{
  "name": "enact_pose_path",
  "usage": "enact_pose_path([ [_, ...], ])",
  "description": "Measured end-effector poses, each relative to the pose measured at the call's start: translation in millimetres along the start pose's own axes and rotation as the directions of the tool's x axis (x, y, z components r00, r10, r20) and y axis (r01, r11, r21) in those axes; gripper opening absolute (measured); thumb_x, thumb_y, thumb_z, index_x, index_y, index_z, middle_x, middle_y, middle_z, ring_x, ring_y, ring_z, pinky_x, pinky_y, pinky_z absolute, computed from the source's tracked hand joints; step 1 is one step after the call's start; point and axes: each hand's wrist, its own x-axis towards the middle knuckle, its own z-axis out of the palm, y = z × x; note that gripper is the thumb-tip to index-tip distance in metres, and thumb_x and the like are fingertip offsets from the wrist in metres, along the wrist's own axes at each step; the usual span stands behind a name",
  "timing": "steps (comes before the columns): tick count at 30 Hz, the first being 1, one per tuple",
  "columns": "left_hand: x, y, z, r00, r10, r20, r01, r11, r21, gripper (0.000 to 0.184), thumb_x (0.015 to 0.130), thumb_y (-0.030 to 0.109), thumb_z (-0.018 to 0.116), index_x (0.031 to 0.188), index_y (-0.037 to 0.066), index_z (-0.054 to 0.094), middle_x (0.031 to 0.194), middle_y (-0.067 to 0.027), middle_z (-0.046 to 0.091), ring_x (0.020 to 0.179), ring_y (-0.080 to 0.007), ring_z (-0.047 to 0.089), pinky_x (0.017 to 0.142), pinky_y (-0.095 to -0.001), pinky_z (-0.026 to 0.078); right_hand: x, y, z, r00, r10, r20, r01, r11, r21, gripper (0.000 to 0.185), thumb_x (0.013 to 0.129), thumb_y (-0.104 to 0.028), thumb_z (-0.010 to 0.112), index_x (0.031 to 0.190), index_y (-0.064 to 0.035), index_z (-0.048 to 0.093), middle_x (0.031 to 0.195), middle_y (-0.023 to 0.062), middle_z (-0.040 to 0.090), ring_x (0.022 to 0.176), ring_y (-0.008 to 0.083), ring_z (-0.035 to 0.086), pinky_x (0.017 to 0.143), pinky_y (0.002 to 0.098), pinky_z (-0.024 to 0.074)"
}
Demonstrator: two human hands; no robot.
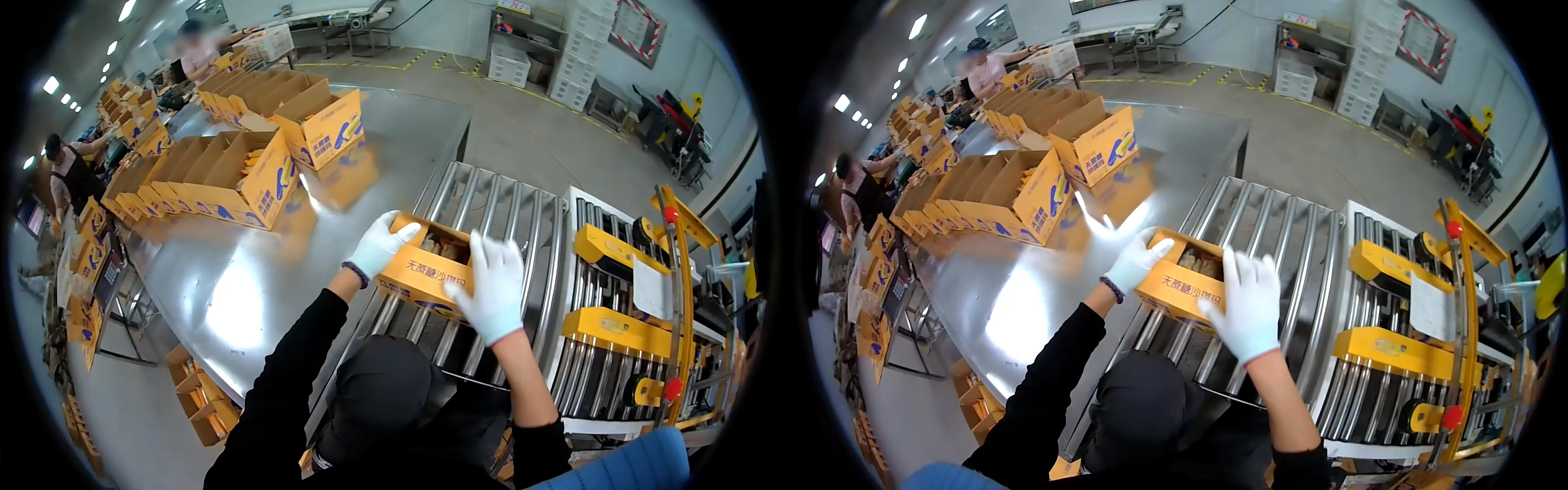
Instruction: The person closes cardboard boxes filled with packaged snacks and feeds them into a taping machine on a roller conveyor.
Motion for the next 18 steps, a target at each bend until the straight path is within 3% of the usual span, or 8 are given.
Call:
enact_pose_path([
  [2, -4, 12, 1, 0.989, -0.1, 0.108, 0.107, 0.992, -0.064, 0.081, 0.094, 0.039, 0.074, 0.147, -0.012, 0.039, 0.138, -0.0234, 0.058, 0.125, -0.0264, 0.059, 0.105, -0.0341, 0.047, -23, 0, 11, 0.994, -0.034, 0.104, 0.032, 0.999, 0.023, 0.093, 0.072, -0.04, 0.085, 0.145, 0.0023, 0.046, 0.14, 0.019, 0.051, 0.133, 0.038, 0.044, 0.119, 0.0523, 0.0298],
  [4, 0, 17, 9, 0.981, -0.081, 0.177, 0.106, 0.985, -0.138, 0.057, 0.098, 0.032, 0.069, 0.138, -0.005, 0.052, 0.121, -0.0126, 0.067, 0.108, -0.0152, 0.064, 0.094, -0.0298, 0.053, -32, 9, 8, 0.991, -0.031, 0.128, 0.031, 1.0, 0.002, 0.101, 0.065, -0.036, 0.091, 0.147, 0.0002, 0.043, 0.145, 0.018, 0.049, 0.137, 0.0362, 0.043, 0.122, 0.0523, 0.0277],
  [10, 39, 69, 106, 0.972, -0.217, 0.085, 0.226, 0.969, -0.104, 0.062, 0.09, 0.036, 0.077, 0.132, -0.005, 0.057, 0.121, -0.0185, 0.068, 0.11, -0.0219, 0.068, 0.091, -0.0342, 0.055, -29, 93, -19, 0.97, 0.206, 0.129, -0.166, 0.95, -0.266, 0.105, 0.064, -0.04, 0.091, 0.15, -0.0031, 0.042, 0.153, 0.0179, 0.044, 0.147, 0.0323, 0.036, 0.127, 0.0502, 0.0178],
  [13, 51, 55, 218, 0.997, 0.064, 0.043, -0.063, 0.998, -0.019, 0.06, 0.094, 0.039, 0.071, 0.132, -0.006, 0.056, 0.121, -0.0209, 0.067, 0.11, -0.0251, 0.067, 0.092, -0.0387, 0.054, -21, 121, -29, 0.934, 0.338, 0.114, -0.257, 0.859, -0.442, 0.109, 0.066, -0.041, 0.089, 0.153, -0.0006, 0.037, 0.157, 0.0185, 0.04, 0.149, 0.0336, 0.033, 0.127, 0.0488, 0.0175],
  [14, 36, 50, 240, 0.981, 0.071, 0.179, -0.056, 0.994, -0.089, 0.059, 0.096, 0.039, 0.068, 0.134, -0.005, 0.055, 0.119, -0.0201, 0.067, 0.109, -0.026, 0.067, 0.091, -0.0387, 0.054, -17, 126, -26, 0.927, 0.359, 0.106, -0.281, 0.855, -0.437, 0.107, 0.069, -0.039, 0.087, 0.153, 0.0009, 0.035, 0.158, 0.0189, 0.039, 0.149, 0.0343, 0.032, 0.127, 0.0479, 0.0173],
  [16, 16, 58, 248, 0.856, 0.005, 0.517, 0.116, 0.972, -0.202, 0.058, 0.1, 0.04, 0.063, 0.138, -0.003, 0.053, 0.118, -0.0186, 0.067, 0.106, -0.0279, 0.067, 0.09, -0.0381, 0.054, -14, 137, -14, 0.92, 0.381, 0.095, -0.308, 0.849, -0.428, 0.105, 0.072, -0.038, 0.085, 0.154, 0.0023, 0.033, 0.159, 0.0192, 0.037, 0.149, 0.035, 0.031, 0.127, 0.047, 0.0172],
  [17, 9, 70, 235, 0.717, -0.067, 0.693, 0.267, 0.946, -0.185, 0.058, 0.102, 0.041, 0.06, 0.14, -0.002, 0.052, 0.117, -0.0181, 0.067, 0.106, -0.0288, 0.067, 0.089, -0.0377, 0.054, -16, 146, -6, 0.925, 0.373, 0.078, -0.296, 0.831, -0.471, 0.1, 0.076, -0.036, 0.081, 0.154, 0.0032, 0.032, 0.16, 0.0194, 0.036, 0.15, 0.0344, 0.03, 0.127, 0.0461, 0.0174],
  [18, 1, 91, 191, 0.478, -0.149, 0.866, 0.452, 0.887, -0.098, 0.06, 0.103, 0.043, 0.057, 0.143, -0.001, 0.05, 0.117, -0.0177, 0.067, 0.106, -0.0296, 0.066, 0.09, -0.0379, 0.053, -20, 155, -1, 0.929, 0.365, 0.063, -0.284, 0.812, -0.51, 0.095, 0.08, -0.034, 0.078, 0.154, 0.004, 0.032, 0.161, 0.0195, 0.035, 0.15, 0.0338, 0.03, 0.127, 0.0452, 0.0176],
])
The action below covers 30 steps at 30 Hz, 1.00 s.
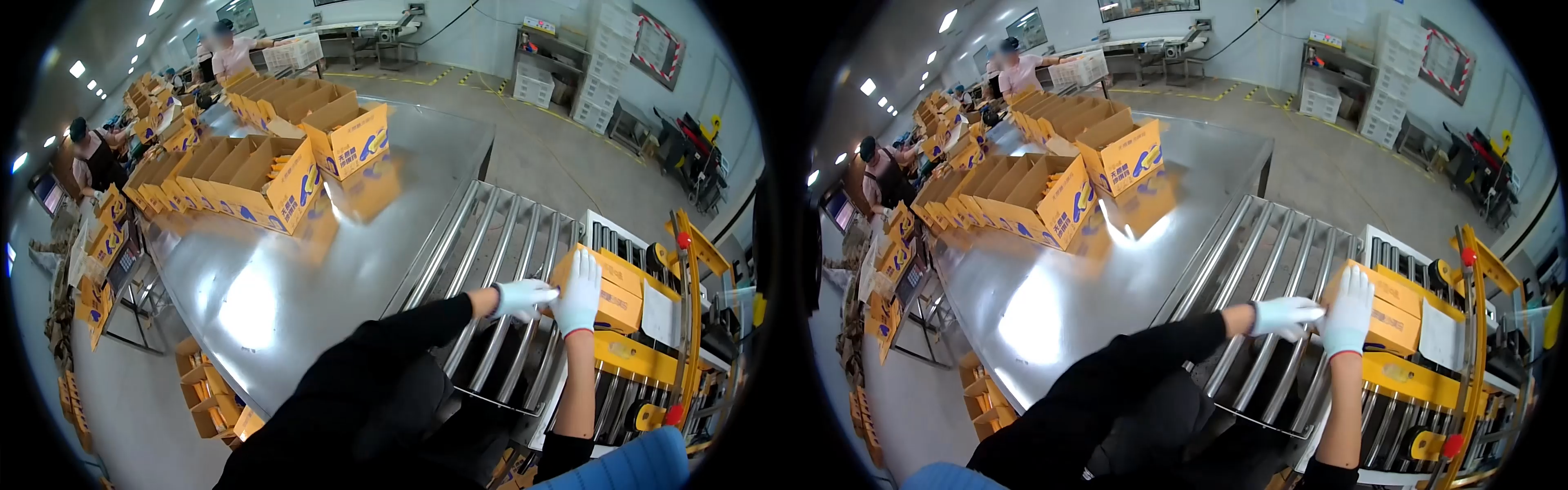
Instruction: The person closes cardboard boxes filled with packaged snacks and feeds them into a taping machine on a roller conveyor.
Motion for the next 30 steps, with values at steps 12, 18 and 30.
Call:
enact_pose_path([
  [12, -364, -79, -326, -0.083, 0.598, -0.797, 0.907, 0.377, 0.188, 0.024, 0.093, 0.033, 0.061, 0.098, 0.014, 0.074, 0.099, -0.0159, 0.07, 0.096, -0.0387, 0.065, 0.08, -0.0498, 0.055, -15, 34, 12, 0.996, -0.008, 0.084, -0.014, 0.966, 0.26, 0.049, 0.08, -0.003, 0.068, 0.128, -0.0033, 0.061, 0.137, 0.0165, 0.058, 0.133, 0.0365, 0.052, 0.121, 0.0462, 0.0321],
  [18, -341, -49, -118, 0.484, 0.609, -0.628, 0.659, 0.219, 0.72, 0.013, 0.093, 0.02, 0.065, 0.09, 0.007, 0.068, 0.087, -0.0164, 0.067, 0.089, -0.0367, 0.065, 0.085, -0.0474, 0.052, -50, -111, 7, 0.968, -0.23, -0.104, 0.235, 0.674, 0.7, 0.102, 0.073, -0.037, 0.087, 0.149, 0.0077, 0.036, 0.147, 0.0273, 0.046, 0.139, 0.0455, 0.041, 0.118, 0.0495, 0.0311],
  [30, -186, -42, -106, 0.349, 0.856, -0.38, 0.245, 0.308, 0.919, 0.021, 0.089, 0.019, 0.075, 0.098, 0.002, 0.066, 0.098, -0.0129, 0.066, 0.1, -0.0339, 0.062, 0.084, -0.0386, 0.051, -10, -124, -59, 0.794, -0.564, -0.225, 0.567, 0.555, 0.608, 0.071, 0.083, -0.038, 0.078, 0.143, -0.0086, 0.055, 0.146, 0.0181, 0.054, 0.135, 0.0321, 0.051, 0.118, 0.0452, 0.0345],
])
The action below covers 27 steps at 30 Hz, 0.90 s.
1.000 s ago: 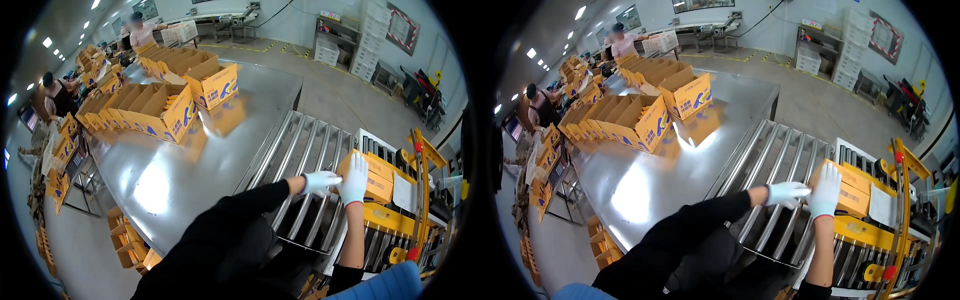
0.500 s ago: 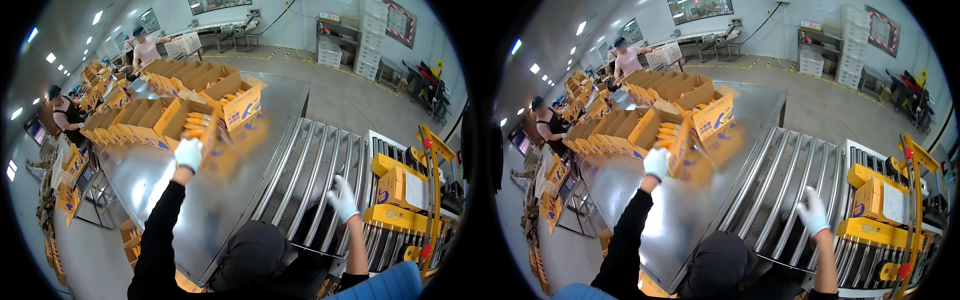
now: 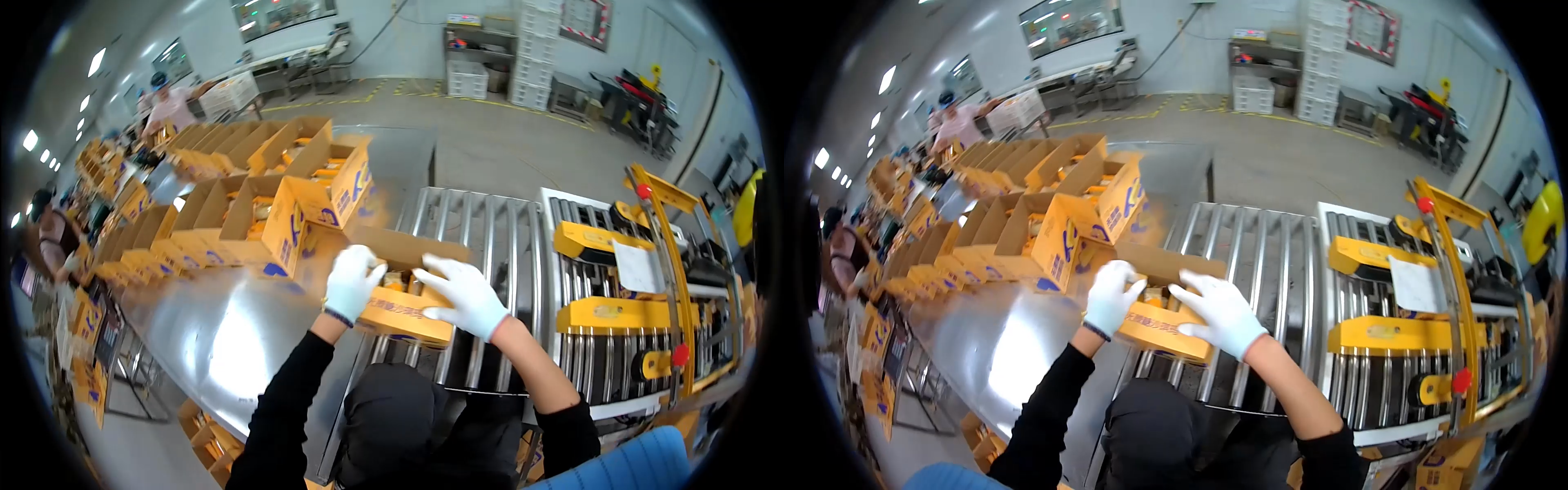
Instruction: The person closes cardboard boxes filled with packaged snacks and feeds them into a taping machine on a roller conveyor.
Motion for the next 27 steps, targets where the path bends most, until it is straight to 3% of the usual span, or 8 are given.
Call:
enact_pose_path([
  [4, -22, -24, 11, 0.859, -0.489, -0.148, 0.446, 0.859, -0.25, 0.041, 0.096, 0.028, 0.071, 0.121, -0.004, 0.063, 0.112, -0.0128, 0.066, 0.11, -0.0258, 0.062, 0.097, -0.0375, 0.05, 23, -27, -6, 0.972, 0.155, -0.177, -0.198, 0.946, -0.257, 0.082, 0.082, -0.04, 0.077, 0.146, -0.0012, 0.045, 0.148, 0.0176, 0.048, 0.138, 0.0378, 0.043, 0.121, 0.0475, 0.0268],
  [7, -37, -60, 3, 0.742, -0.435, 0.51, 0.632, 0.199, -0.749, 0.05, 0.103, 0.033, 0.062, 0.135, -0.006, 0.057, 0.127, -0.0102, 0.065, 0.115, -0.016, 0.06, 0.1, -0.0317, 0.049, -21, -53, 26, 0.991, 0.098, -0.088, -0.117, 0.965, -0.234, 0.084, 0.077, -0.042, 0.081, 0.141, 0.0001, 0.048, 0.139, 0.0167, 0.052, 0.131, 0.0341, 0.048, 0.119, 0.0462, 0.03],
  [12, 14, -8, 60, 0.778, -0.528, 0.34, 0.588, 0.422, -0.69, 0.038, 0.102, 0.024, 0.062, 0.127, -0.004, 0.062, 0.118, -0.0116, 0.068, 0.105, -0.018, 0.065, 0.096, -0.0306, 0.052, -57, -20, -15, 0.975, 0.221, -0.03, -0.222, 0.945, -0.241, 0.09, 0.068, -0.037, 0.089, 0.14, -0.002, 0.048, 0.136, 0.0169, 0.054, 0.129, 0.0343, 0.051, 0.119, 0.0502, 0.0311],
  [15, 19, 42, 193, 0.96, -0.274, 0.059, 0.247, 0.726, -0.642, 0.04, 0.107, 0.021, 0.049, 0.142, 0.001, 0.043, 0.13, -0.0121, 0.056, 0.119, -0.02, 0.056, 0.102, -0.0366, 0.05, -63, 33, -25, 0.84, 0.529, -0.119, -0.527, 0.744, -0.411, 0.102, 0.069, -0.038, 0.087, 0.148, 0.0018, 0.038, 0.15, 0.0204, 0.045, 0.142, 0.0376, 0.04, 0.123, 0.0518, 0.0233],
  [20, 24, 148, 168, 0.593, 0.242, 0.768, 0.662, 0.396, -0.636, 0.062, 0.103, 0.049, 0.053, 0.143, 0.002, 0.05, 0.124, -0.0112, 0.062, 0.104, -0.0226, 0.061, 0.09, -0.0373, 0.052, -67, 90, -26, 0.81, 0.531, -0.249, -0.557, 0.566, -0.608, 0.082, 0.085, -0.023, 0.071, 0.152, 0.005, 0.034, 0.158, 0.0221, 0.037, 0.148, 0.0401, 0.031, 0.125, 0.0513, 0.0195],
  [22, 44, 105, 158, 0.807, 0.254, 0.533, 0.101, 0.83, -0.548, 0.062, 0.1, 0.045, 0.057, 0.144, 0.002, 0.049, 0.128, -0.0185, 0.062, 0.108, -0.033, 0.063, 0.095, -0.0428, 0.052, -82, 96, -35, 0.799, 0.51, -0.318, -0.599, 0.638, -0.484, 0.073, 0.088, -0.019, 0.067, 0.151, 0.0041, 0.037, 0.155, 0.0212, 0.041, 0.146, 0.039, 0.034, 0.124, 0.0492, 0.0221],
  [25, 115, 32, 82, 0.996, -0.065, 0.065, 0.071, 0.992, -0.106, 0.032, 0.08, 0.027, 0.066, 0.105, 0.007, 0.06, 0.101, -0.0169, 0.063, 0.099, -0.0364, 0.062, 0.093, -0.0573, 0.043, -107, 120, -37, 0.783, 0.489, -0.386, -0.622, 0.583, -0.523, 0.066, 0.088, -0.009, 0.062, 0.149, 0.0007, 0.04, 0.154, 0.0181, 0.044, 0.144, 0.0385, 0.038, 0.123, 0.0476, 0.0262],
  [27, 149, -42, 51, 0.947, -0.033, -0.319, 0.187, 0.866, 0.465, 0.041, 0.082, 0.026, 0.069, 0.118, 0.008, 0.062, 0.103, -0.0152, 0.067, 0.107, -0.0327, 0.061, 0.094, -0.0583, 0.046, -118, 127, -41, 0.738, 0.492, -0.462, -0.674, 0.567, -0.473, 0.056, 0.086, -0.003, 0.06, 0.141, -0.0046, 0.052, 0.152, 0.016, 0.047, 0.142, 0.0395, 0.039, 0.121, 0.0483, 0.0286],
])
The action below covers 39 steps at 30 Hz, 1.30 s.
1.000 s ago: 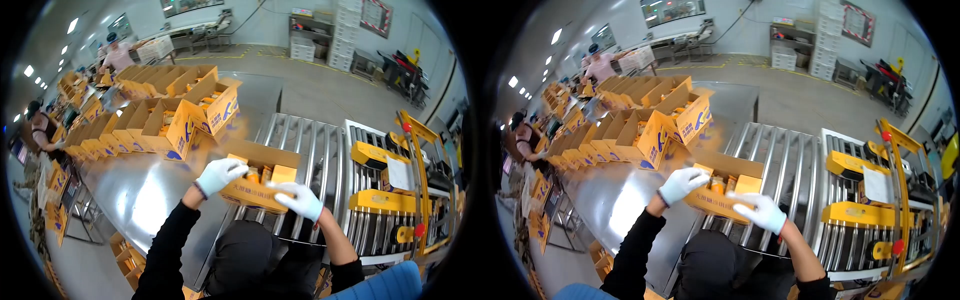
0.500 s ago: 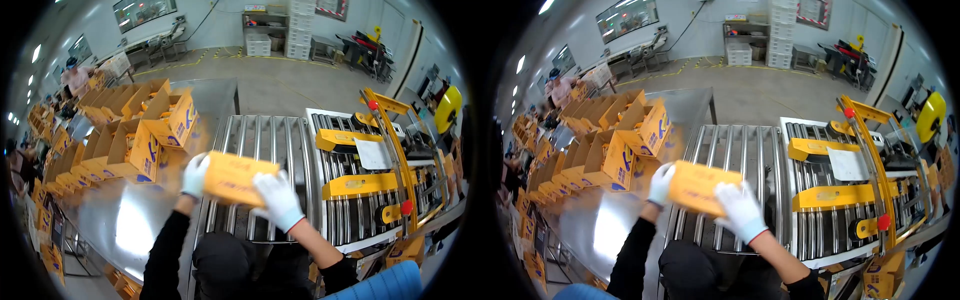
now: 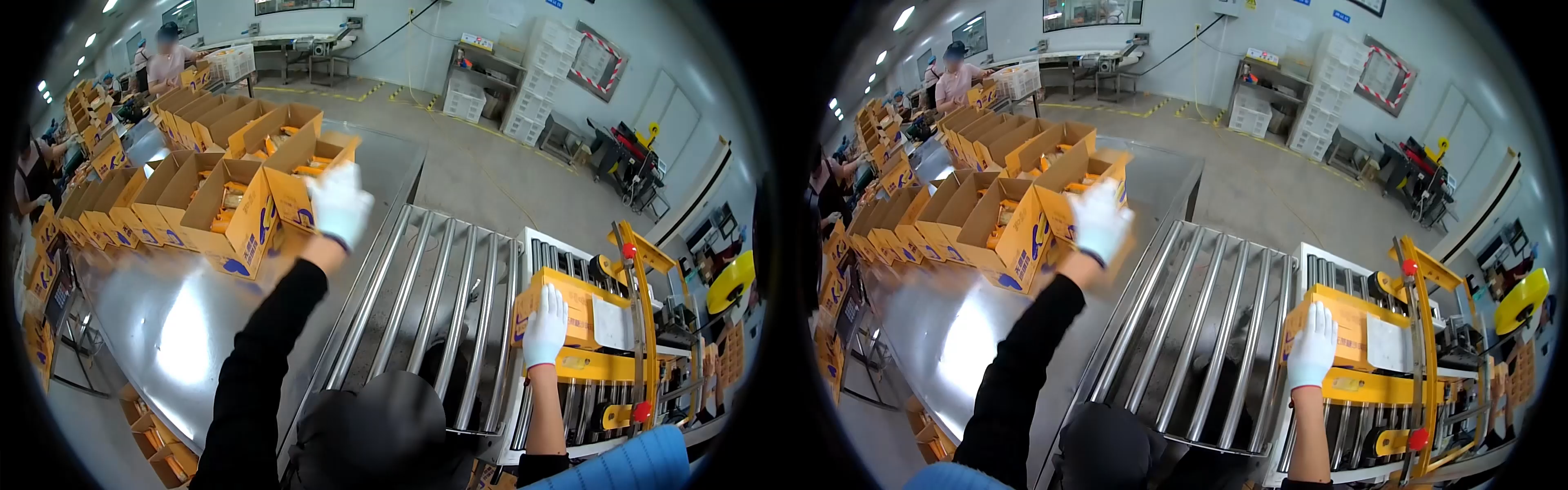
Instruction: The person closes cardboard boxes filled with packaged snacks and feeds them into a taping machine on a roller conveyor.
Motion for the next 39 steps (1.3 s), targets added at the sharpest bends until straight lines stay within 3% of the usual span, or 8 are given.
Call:
enact_pose_path([
  [3, 20, -94, 42, 0.833, -0.279, 0.477, 0.198, 0.957, 0.213, 0.032, 0.089, 0.036, 0.069, 0.106, 0.01, 0.074, 0.104, -0.0136, 0.07, 0.109, -0.0308, 0.061, 0.097, -0.0574, 0.046, -4, 22, -11, 0.999, -0.043, 0.033, 0.045, 0.995, -0.087, 0.045, 0.083, -0.001, 0.061, 0.127, -0.0082, 0.062, 0.15, 0.017, 0.048, 0.141, 0.0393, 0.041, 0.12, 0.0487, 0.0295],
  [15, -90, -61, -163, 0.775, 0.575, 0.262, -0.183, 0.602, -0.777, 0.011, 0.085, 0.013, 0.076, 0.09, 0.005, 0.07, 0.138, -0.0169, 0.06, 0.134, -0.0332, 0.054, 0.105, -0.0377, 0.047, -43, -159, -13, 0.997, -0.075, 0.004, 0.035, 0.515, 0.856, 0.105, 0.072, -0.036, 0.089, 0.153, 0.0023, 0.035, 0.152, 0.0219, 0.042, 0.144, 0.0372, 0.039, 0.12, 0.0424, 0.0305],
  [18, -90, -64, -166, 0.694, 0.565, 0.446, 0.17, 0.474, -0.864, 0.018, 0.083, 0.015, 0.08, 0.096, 0.006, 0.07, 0.15, -0.0192, 0.051, 0.137, -0.0341, 0.052, 0.11, -0.0362, 0.044, -44, -164, -52, 0.748, -0.663, -0.037, 0.537, 0.571, 0.621, 0.063, 0.082, -0.027, 0.081, 0.138, -0.0071, 0.061, 0.134, 0.0114, 0.065, 0.13, 0.0276, 0.056, 0.108, 0.0396, 0.0406],
  [21, -87, -41, -130, 0.425, 0.49, 0.762, 0.55, 0.529, -0.646, 0.038, 0.088, 0.026, 0.077, 0.118, 0.004, 0.07, 0.136, -0.0122, 0.064, 0.114, -0.0195, 0.066, 0.099, -0.033, 0.051, -36, -144, -60, 0.748, -0.613, 0.255, 0.053, 0.438, 0.898, 0.058, 0.085, -0.028, 0.079, 0.138, -0.008, 0.062, 0.127, 0.0143, 0.068, 0.123, 0.0257, 0.062, 0.105, 0.0395, 0.0437],
  [23, -95, -15, -96, 0.706, 0.311, 0.636, 0.483, 0.445, -0.754, 0.03, 0.085, 0.026, 0.078, 0.099, 0.003, 0.066, 0.111, -0.0118, 0.066, 0.102, -0.0271, 0.066, 0.093, -0.039, 0.052, -17, -152, -64, 0.815, -0.352, 0.461, -0.285, 0.448, 0.847, 0.063, 0.084, -0.031, 0.08, 0.14, -0.0082, 0.06, 0.132, 0.0177, 0.065, 0.123, 0.0284, 0.061, 0.112, 0.0406, 0.0405],
  [27, -110, 8, -78, 0.938, 0.005, 0.345, 0.179, 0.848, -0.5, 0.049, 0.083, 0.028, 0.082, 0.116, 0.001, 0.059, 0.12, -0.016, 0.06, 0.114, -0.0363, 0.058, 0.102, -0.0443, 0.046, 32, -174, -85, 0.873, -0.484, 0.062, 0.463, 0.862, 0.206, 0.094, 0.069, -0.038, 0.086, 0.147, -0.0031, 0.046, 0.15, 0.0158, 0.048, 0.136, 0.0382, 0.046, 0.119, 0.0556, 0.0293],
  [33, -116, -11, -69, 0.544, 0.131, 0.829, 0.825, 0.099, -0.557, 0.066, 0.094, 0.036, 0.075, 0.138, -0.006, 0.051, 0.13, -0.0169, 0.063, 0.117, -0.0201, 0.061, 0.102, -0.0341, 0.049, -47, -170, -61, 0.837, -0.522, 0.162, 0.431, 0.813, 0.392, 0.104, 0.061, -0.039, 0.092, 0.144, 0.0008, 0.046, 0.141, 0.0196, 0.053, 0.134, 0.0365, 0.047, 0.12, 0.0559, 0.0279],
  [39, -104, 139, -24, 0.74, -0.084, 0.668, 0.65, 0.348, -0.676, 0.053, 0.093, 0.033, 0.068, 0.129, -0.005, 0.058, 0.128, -0.0258, 0.061, 0.12, -0.0367, 0.059, 0.103, -0.0452, 0.048, -7, -94, -37, 0.968, -0.187, 0.167, 0.177, 0.981, 0.075, 0.108, 0.063, -0.035, 0.091, 0.149, 0.0026, 0.039, 0.154, 0.0203, 0.042, 0.146, 0.0373, 0.036, 0.125, 0.0512, 0.0211],
])
